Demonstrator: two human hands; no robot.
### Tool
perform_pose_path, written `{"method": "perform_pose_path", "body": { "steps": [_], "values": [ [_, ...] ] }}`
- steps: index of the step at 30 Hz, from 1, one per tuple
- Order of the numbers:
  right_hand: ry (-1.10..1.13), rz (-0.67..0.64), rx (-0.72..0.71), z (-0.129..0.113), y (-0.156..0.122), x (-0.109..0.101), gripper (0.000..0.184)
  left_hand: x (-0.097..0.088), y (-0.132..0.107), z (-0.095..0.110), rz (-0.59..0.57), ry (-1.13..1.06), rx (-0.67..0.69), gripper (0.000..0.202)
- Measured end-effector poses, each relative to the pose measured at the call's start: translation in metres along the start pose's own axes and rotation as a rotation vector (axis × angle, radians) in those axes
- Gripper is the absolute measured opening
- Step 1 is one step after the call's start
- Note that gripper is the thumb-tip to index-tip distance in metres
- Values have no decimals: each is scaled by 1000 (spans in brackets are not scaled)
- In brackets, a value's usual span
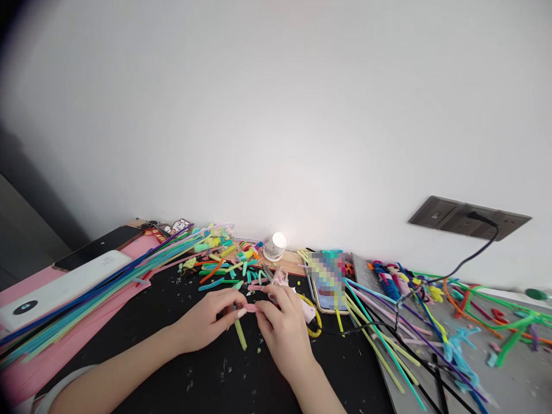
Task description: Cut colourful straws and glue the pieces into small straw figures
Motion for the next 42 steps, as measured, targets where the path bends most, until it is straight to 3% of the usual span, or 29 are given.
{"method": "perform_pose_path", "body": {
  "steps": [9, 18, 42],
  "values": [
    [18, -15, -19, -2, 0, 2, 12, 2, 0, 1, 77, 212, 240, 16],
    [38, -73, -11, -1, -4, 6, 12, 2, -3, 5, 169, 341, 390, 23],
    [49, -49, 14, -1, -2, 5, 11, 3, -1, 4, 143, 319, 360, 19]
  ]
}}
Point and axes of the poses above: each hand's wrist, its own y-axis towards the middle knuckle, its own x-axis out of the palm, z = x × y, the point moved 4 cm from there along y, towards the middle knuckle, and after that the axes turned 13 degrees about -x, right-handed, at the moved point
